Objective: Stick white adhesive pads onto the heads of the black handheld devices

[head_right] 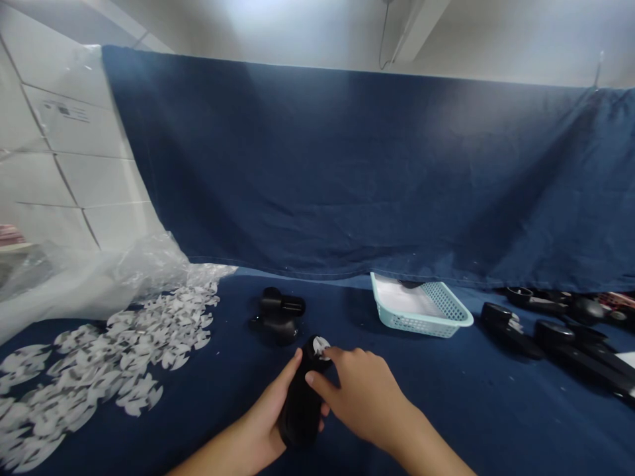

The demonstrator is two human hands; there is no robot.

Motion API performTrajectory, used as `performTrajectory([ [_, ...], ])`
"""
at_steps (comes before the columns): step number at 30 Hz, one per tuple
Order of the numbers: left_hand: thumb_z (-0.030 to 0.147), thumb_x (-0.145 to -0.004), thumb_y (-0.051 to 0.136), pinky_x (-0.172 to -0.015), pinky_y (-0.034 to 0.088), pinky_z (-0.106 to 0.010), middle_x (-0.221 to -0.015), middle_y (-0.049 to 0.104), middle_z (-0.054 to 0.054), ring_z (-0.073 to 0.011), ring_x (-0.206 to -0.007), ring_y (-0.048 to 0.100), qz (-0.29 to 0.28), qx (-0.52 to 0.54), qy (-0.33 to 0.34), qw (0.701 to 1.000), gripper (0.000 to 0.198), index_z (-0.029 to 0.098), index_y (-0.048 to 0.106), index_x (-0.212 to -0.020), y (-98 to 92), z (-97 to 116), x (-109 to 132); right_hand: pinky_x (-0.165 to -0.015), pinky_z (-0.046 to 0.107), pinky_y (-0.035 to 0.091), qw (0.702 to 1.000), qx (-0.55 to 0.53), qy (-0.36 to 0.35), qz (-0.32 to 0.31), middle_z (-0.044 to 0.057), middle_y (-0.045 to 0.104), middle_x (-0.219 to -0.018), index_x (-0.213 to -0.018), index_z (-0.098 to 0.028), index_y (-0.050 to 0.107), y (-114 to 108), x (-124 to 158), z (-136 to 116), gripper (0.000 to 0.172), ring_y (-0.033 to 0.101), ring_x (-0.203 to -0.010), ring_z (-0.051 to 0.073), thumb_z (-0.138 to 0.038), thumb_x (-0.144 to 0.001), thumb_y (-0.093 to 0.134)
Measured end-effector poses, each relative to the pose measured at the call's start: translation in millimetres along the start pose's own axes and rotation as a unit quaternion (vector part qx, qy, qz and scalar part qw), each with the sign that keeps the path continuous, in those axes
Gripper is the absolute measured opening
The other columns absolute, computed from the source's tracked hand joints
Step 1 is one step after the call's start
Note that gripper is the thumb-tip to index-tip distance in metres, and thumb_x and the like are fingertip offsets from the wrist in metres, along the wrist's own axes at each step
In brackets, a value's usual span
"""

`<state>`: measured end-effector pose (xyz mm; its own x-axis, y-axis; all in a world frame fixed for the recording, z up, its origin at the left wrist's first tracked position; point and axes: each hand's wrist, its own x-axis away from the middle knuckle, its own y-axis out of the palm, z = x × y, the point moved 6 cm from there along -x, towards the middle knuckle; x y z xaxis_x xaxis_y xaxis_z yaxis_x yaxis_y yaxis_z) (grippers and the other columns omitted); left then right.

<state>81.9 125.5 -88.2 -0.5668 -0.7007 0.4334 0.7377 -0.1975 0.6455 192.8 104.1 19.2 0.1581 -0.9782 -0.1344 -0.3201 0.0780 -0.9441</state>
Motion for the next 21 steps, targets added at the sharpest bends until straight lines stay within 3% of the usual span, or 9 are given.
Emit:
performTrajectory([
  [9, 0.062, -0.085, 0.060, -0.058, 0.052, -0.031, -0.079, 0.070, -0.011, -0.0201, -0.063, 0.066, 0.002, 0.016, 0.004, 1.000, 0.054, 0.010, 0.067, -0.097, -4.1, -2.5, -2.3, -0.056, 0.034, 0.044, 0.999, -0.027, -0.011, -0.014, 0.002, 0.074, -0.070, -0.116, -0.024, 0.066, 1.0, 1.9, -3.2, 0.036, 0.070, -0.065, 0.028, -0.043, -0.088, 0.054],
  [21, 0.062, -0.085, 0.059, -0.058, 0.052, -0.030, -0.085, 0.071, -0.012, -0.0199, -0.065, 0.066, 0.005, 0.015, 0.014, 1.000, 0.057, 0.010, 0.067, -0.107, -2.5, -0.4, -0.9, -0.067, 0.040, 0.054, 0.999, -0.038, -0.031, -0.013, 0.004, 0.077, -0.073, -0.133, -0.022, 0.056, 6.1, 1.0, -6.8, 0.047, 0.073, -0.072, 0.029, -0.039, -0.089, 0.054],
])
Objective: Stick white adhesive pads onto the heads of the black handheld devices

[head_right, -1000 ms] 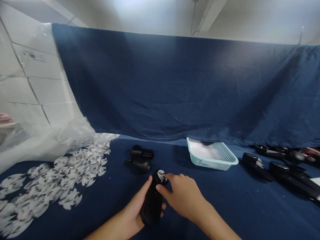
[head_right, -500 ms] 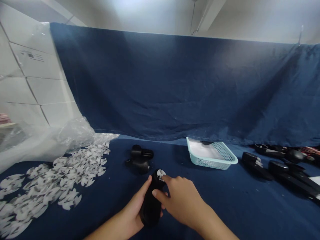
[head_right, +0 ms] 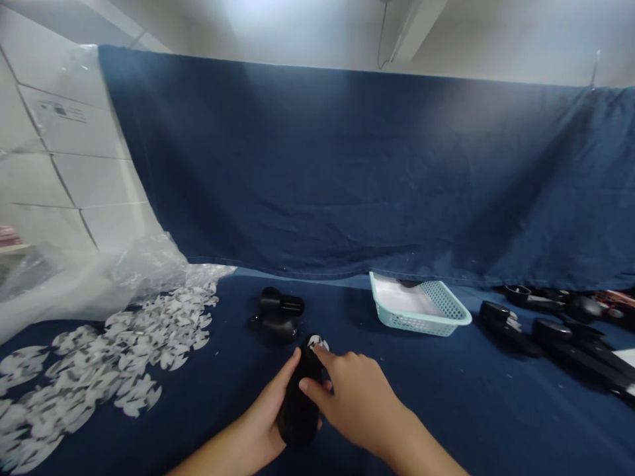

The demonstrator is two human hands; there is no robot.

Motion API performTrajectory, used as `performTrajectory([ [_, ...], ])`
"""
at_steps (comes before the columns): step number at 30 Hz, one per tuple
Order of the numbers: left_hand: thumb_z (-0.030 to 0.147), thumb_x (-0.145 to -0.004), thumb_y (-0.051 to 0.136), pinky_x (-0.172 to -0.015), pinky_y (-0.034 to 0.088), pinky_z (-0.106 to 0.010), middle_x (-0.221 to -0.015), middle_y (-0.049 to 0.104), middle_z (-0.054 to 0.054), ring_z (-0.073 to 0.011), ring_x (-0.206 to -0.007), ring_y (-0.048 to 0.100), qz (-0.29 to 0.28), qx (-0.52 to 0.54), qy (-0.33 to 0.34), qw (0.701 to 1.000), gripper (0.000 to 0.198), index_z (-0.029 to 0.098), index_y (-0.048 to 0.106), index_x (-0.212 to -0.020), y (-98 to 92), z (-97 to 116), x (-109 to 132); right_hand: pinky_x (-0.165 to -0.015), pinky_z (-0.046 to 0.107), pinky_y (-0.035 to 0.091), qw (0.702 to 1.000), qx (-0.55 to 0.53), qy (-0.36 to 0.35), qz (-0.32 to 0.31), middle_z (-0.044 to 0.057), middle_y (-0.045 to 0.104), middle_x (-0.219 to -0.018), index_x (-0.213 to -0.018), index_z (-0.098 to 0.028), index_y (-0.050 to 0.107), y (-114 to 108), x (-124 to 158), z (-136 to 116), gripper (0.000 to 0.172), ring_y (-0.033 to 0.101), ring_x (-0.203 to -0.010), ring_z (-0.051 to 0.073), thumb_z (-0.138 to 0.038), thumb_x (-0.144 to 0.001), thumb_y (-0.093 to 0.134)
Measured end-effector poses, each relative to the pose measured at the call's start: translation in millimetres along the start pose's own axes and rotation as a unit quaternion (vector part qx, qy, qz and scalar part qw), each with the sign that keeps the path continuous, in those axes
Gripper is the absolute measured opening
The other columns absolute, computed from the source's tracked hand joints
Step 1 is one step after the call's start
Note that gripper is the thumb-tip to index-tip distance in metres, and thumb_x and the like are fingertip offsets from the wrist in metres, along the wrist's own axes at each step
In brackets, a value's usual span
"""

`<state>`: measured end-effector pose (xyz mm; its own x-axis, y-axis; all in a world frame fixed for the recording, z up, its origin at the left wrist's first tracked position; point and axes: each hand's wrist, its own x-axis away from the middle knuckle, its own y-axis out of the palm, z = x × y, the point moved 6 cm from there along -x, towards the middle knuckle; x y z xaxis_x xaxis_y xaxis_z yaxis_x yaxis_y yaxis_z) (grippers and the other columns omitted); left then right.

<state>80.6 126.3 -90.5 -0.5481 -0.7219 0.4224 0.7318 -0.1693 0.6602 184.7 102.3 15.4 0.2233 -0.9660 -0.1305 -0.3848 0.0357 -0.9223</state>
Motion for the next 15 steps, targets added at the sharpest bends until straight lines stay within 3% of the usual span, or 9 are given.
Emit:
performTrajectory([
  [9, 0.063, -0.085, 0.059, -0.057, 0.051, -0.030, -0.077, 0.070, -0.010, -0.0193, -0.061, 0.066, 0.003, -0.012, -0.004, 1.000, 0.053, 0.011, 0.067, -0.096, 1.3, -0.1, 0.5, -0.070, 0.044, 0.055, 0.998, 0.062, -0.014, 0.014, 0.007, 0.077, -0.073, -0.139, -0.020, 0.050, 1.0, -1.4, -0.2, 0.053, 0.074, -0.079, 0.033, -0.043, -0.092, 0.051],
  [15, 0.065, -0.084, 0.058, -0.052, 0.051, -0.028, -0.064, 0.065, -0.005, -0.0198, -0.056, 0.065, 0.015, -0.030, -0.012, 0.999, 0.052, 0.014, 0.065, -0.091, 1.0, -1.9, -1.3, -0.072, 0.047, 0.055, 0.994, 0.109, -0.010, 0.030, 0.014, 0.077, -0.094, -0.138, -0.021, 0.052, 1.0, -3.6, 5.0, 0.052, 0.073, -0.083, 0.034, -0.049, -0.095, 0.044],
])
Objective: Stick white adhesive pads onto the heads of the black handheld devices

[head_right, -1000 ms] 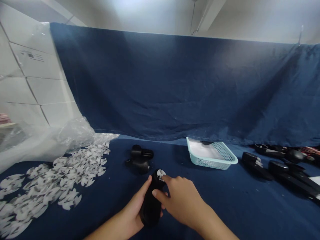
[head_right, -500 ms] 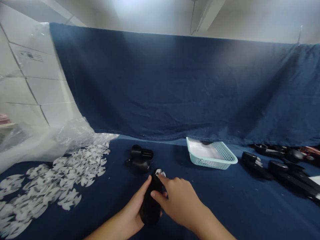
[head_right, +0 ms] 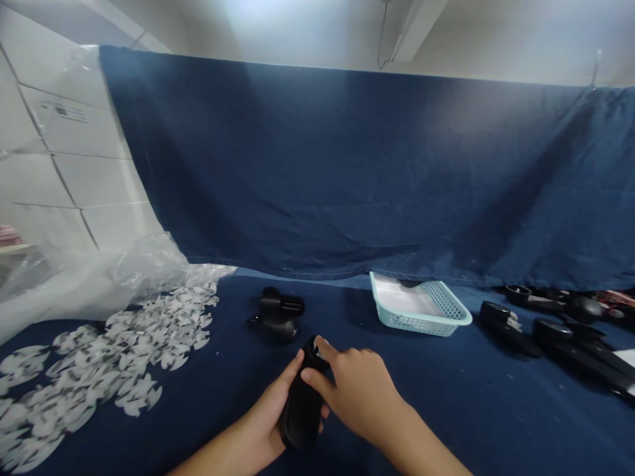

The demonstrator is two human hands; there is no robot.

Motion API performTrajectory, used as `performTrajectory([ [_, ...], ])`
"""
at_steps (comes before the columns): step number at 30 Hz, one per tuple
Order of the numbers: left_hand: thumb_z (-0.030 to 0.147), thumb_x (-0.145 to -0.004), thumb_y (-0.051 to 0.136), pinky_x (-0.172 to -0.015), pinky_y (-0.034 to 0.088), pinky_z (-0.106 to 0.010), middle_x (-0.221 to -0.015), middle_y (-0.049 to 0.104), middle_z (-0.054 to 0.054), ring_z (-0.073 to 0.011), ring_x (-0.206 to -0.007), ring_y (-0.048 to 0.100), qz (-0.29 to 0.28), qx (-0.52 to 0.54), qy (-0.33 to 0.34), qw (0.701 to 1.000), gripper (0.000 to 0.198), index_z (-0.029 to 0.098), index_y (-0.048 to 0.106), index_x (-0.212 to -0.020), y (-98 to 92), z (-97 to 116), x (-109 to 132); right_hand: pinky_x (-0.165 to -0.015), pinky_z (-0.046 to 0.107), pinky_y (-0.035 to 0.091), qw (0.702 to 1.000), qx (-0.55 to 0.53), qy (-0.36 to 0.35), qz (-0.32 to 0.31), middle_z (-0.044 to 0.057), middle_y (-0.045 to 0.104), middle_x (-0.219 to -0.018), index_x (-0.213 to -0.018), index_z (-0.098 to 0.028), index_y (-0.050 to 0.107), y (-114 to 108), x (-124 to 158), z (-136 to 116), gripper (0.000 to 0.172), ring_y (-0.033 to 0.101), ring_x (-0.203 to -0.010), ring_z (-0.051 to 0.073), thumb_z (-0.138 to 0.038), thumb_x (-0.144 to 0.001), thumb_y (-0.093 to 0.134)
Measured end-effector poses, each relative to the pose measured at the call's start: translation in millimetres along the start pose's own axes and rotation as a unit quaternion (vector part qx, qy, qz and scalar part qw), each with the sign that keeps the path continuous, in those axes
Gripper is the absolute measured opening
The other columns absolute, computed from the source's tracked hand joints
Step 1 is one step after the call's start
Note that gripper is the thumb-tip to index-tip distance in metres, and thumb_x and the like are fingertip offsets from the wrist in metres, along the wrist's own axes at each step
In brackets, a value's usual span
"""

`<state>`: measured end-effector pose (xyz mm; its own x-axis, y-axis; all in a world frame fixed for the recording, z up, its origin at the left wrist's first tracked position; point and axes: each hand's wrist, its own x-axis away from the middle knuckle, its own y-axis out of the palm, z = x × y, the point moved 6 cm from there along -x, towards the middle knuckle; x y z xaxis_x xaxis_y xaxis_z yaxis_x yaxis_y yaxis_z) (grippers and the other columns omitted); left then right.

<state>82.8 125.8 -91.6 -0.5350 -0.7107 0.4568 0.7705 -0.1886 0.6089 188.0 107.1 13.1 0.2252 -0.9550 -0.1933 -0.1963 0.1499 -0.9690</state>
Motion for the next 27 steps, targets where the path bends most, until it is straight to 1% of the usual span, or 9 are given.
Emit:
performTrajectory([
  [3, 0.065, -0.084, 0.058, -0.052, 0.051, -0.028, -0.064, 0.066, -0.005, -0.0199, -0.056, 0.065, 0.003, 0.000, -0.006, 1.000, 0.053, 0.013, 0.065, -0.090, 0.3, -1, -1, -0.072, 0.051, 0.055, 1.000, 0.014, 0.009, -0.010, 0.016, 0.076, -0.095, -0.138, -0.018, 0.052, 0, 0, 0, 0.054, 0.073, -0.082, 0.036, -0.050, -0.095, 0.043],
  [6, 0.065, -0.085, 0.056, -0.052, 0.051, -0.028, -0.063, 0.065, -0.005, -0.0200, -0.055, 0.066, 0.002, -0.003, -0.008, 1.000, 0.053, 0.013, 0.064, -0.089, 1.8, -1, 1, -0.072, 0.052, 0.055, 0.999, 0.024, 0.016, -0.015, 0.016, 0.076, -0.093, -0.138, -0.016, 0.052, 0, -1, 0, 0.056, 0.073, -0.082, 0.036, -0.051, -0.095, 0.042],
  [11, 0.066, -0.087, 0.052, -0.052, 0.051, -0.027, -0.064, 0.067, -0.006, -0.0187, -0.053, 0.065, -0.003, -0.006, -0.013, 1.000, 0.054, 0.013, 0.064, -0.095, 3.7, 0, 3, -0.072, 0.052, 0.056, 0.999, 0.018, 0.036, -0.024, 0.016, 0.076, -0.093, -0.132, -0.014, 0.057, 1, -1, 4, 0.055, 0.072, -0.083, 0.037, -0.052, -0.094, 0.043],
  [14, 0.066, -0.087, 0.052, -0.053, 0.050, -0.027, -0.063, 0.067, -0.006, -0.0188, -0.053, 0.064, -0.012, -0.007, -0.015, 1.000, 0.054, 0.013, 0.064, -0.093, 3.4, 0, 3, -0.071, 0.053, 0.056, 0.999, 0.004, 0.035, -0.028, 0.015, 0.076, -0.092, -0.129, -0.014, 0.059, 0, 0, 4, 0.053, 0.073, -0.082, 0.038, -0.051, -0.094, 0.044],
  [17, 0.064, -0.086, 0.056, -0.055, 0.050, -0.028, -0.062, 0.066, -0.006, -0.0192, -0.054, 0.065, -0.015, -0.002, -0.013, 1.000, 0.052, 0.013, 0.064, -0.093, 1.7, 0, 2, -0.069, 0.053, 0.056, 0.999, -0.002, 0.027, -0.026, 0.013, 0.077, -0.090, -0.121, -0.017, 0.064, -2, 1, 3, 0.046, 0.073, -0.082, 0.038, -0.049, -0.093, 0.046],
  [19, 0.063, -0.085, 0.057, -0.056, 0.051, -0.029, -0.065, 0.066, -0.005, -0.0199, -0.057, 0.065, -0.015, 0.011, -0.004, 1.000, 0.052, 0.013, 0.064, -0.097, 0.4, 1, 2, -0.069, 0.052, 0.056, 0.999, -0.005, 0.022, -0.026, 0.012, 0.077, -0.090, -0.115, -0.019, 0.068, -3, 2, 1, 0.042, 0.072, -0.083, 0.038, -0.049, -0.093, 0.047],
  [21, 0.064, -0.085, 0.058, -0.058, 0.051, -0.030, -0.073, 0.068, -0.007, -0.0202, -0.061, 0.066, -0.018, 0.019, -0.001, 1.000, 0.054, 0.013, 0.064, -0.102, -0.5, 1, 2, -0.068, 0.052, 0.056, 0.999, -0.013, 0.020, -0.031, 0.010, 0.077, -0.084, -0.112, -0.020, 0.069, -5, 3, 0, 0.040, 0.073, -0.081, 0.038, -0.048, -0.093, 0.048],
  [24, 0.065, -0.084, 0.058, -0.060, 0.051, -0.030, -0.085, 0.070, -0.011, -0.0197, -0.064, 0.066, -0.025, 0.021, -0.001, 0.999, 0.058, 0.011, 0.065, -0.105, -1.1, 1, 2, -0.067, 0.051, 0.056, 0.999, -0.029, 0.018, -0.039, 0.006, 0.076, -0.076, -0.119, -0.021, 0.065, -7, 6, -4, 0.041, 0.073, -0.076, 0.037, -0.047, -0.092, 0.050],
  [27, 0.066, -0.086, 0.054, -0.060, 0.051, -0.031, -0.087, 0.069, -0.012, -0.0182, -0.064, 0.065, -0.033, 0.018, 0.006, 0.999, 0.061, 0.009, 0.066, -0.105, -0.6, 1, 2, -0.067, 0.051, 0.056, 0.998, -0.038, 0.009, -0.048, 0.006, 0.077, -0.078, -0.133, -0.018, 0.056, -8, 9, -8, 0.052, 0.073, -0.075, 0.036, -0.048, -0.091, 0.050],
])
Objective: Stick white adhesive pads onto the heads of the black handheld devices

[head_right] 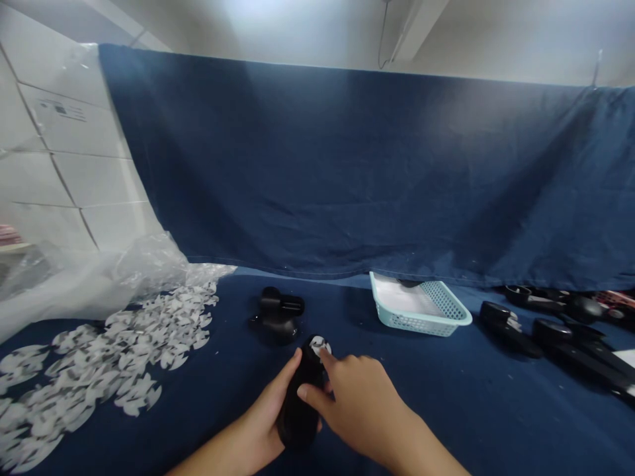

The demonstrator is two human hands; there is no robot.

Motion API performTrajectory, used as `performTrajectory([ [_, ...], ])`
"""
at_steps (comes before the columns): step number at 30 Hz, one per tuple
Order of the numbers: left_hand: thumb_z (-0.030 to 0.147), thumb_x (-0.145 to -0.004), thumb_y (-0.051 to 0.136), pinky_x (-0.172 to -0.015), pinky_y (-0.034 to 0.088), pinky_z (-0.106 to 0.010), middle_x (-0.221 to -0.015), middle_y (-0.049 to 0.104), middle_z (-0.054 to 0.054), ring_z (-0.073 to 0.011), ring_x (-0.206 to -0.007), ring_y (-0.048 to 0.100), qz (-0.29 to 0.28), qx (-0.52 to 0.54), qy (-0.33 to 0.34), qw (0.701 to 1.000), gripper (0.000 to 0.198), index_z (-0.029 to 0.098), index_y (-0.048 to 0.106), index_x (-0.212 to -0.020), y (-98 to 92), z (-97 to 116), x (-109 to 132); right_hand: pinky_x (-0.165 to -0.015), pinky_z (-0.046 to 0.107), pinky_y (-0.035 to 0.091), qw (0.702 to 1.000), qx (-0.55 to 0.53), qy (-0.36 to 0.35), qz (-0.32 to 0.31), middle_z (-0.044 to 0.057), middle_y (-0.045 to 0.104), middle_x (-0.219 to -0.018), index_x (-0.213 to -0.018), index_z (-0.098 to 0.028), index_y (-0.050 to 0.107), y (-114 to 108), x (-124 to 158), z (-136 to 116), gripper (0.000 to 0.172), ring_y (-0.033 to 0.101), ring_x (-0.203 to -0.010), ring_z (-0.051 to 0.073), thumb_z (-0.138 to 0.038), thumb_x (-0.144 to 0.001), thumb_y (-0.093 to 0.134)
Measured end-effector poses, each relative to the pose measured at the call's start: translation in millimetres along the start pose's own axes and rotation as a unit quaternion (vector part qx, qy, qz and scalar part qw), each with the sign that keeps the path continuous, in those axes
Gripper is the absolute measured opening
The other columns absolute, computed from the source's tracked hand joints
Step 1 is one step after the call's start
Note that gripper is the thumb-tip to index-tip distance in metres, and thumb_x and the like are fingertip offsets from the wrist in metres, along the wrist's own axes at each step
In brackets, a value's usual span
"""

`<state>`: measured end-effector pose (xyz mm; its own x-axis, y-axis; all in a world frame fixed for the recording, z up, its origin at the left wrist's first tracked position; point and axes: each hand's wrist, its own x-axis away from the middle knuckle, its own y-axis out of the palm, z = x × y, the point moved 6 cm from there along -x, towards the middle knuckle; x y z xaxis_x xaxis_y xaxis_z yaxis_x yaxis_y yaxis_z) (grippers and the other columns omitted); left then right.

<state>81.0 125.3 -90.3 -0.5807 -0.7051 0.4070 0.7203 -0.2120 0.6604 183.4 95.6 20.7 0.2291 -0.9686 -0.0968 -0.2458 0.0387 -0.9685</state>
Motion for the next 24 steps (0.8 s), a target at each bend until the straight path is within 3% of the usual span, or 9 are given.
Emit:
performTrajectory([
  [5, 0.061, -0.087, 0.056, -0.058, 0.051, -0.030, -0.085, 0.069, -0.010, -0.0178, -0.063, 0.064, -0.006, -0.007, 0.012, 1.000, 0.054, 0.011, 0.067, -0.103, 1.7, 0, 0, -0.070, 0.051, 0.055, 1.000, 0.000, -0.002, -0.007, 0.007, 0.077, -0.080, -0.141, -0.016, 0.048, 0, 0, -2, 0.058, 0.073, -0.080, 0.036, -0.049, -0.093, 0.048],
  [12, 0.066, -0.085, 0.055, -0.058, 0.051, -0.029, -0.080, 0.069, -0.010, -0.0173, -0.061, 0.064, 0.006, -0.011, -0.003, 1.000, 0.060, 0.009, 0.067, -0.098, 0.4, -1, -1, -0.074, 0.053, 0.053, 1.000, 0.026, -0.006, -0.002, 0.009, 0.077, -0.080, -0.143, -0.014, 0.043, 5, -2, -1, 0.061, 0.072, -0.082, 0.037, -0.048, -0.093, 0.049],
  [18, 0.066, -0.084, 0.057, -0.055, 0.051, -0.030, -0.064, 0.064, -0.004, -0.0203, -0.059, 0.065, 0.020, -0.010, 0.002, 1.000, 0.055, 0.013, 0.065, -0.097, -0.7, -1, -2, -0.071, 0.053, 0.054, 0.997, 0.072, -0.003, 0.025, 0.013, 0.076, -0.086, -0.138, -0.019, 0.049, 5, -8, 8, 0.054, 0.073, -0.078, 0.036, -0.051, -0.095, 0.043],
  [24, 0.066, -0.088, 0.051, -0.054, 0.051, -0.028, -0.071, 0.068, -0.007, -0.0184, -0.056, 0.065, 0.024, -0.012, -0.003, 1.000, 0.057, 0.012, 0.066, -0.090, 3.3, 1, 1, -0.066, 0.051, 0.055, 0.996, 0.083, 0.003, 0.035, 0.012, 0.076, -0.082, -0.131, -0.022, 0.055, 4, -11, 11, 0.047, 0.073, -0.074, 0.036, -0.050, -0.095, 0.043],
])
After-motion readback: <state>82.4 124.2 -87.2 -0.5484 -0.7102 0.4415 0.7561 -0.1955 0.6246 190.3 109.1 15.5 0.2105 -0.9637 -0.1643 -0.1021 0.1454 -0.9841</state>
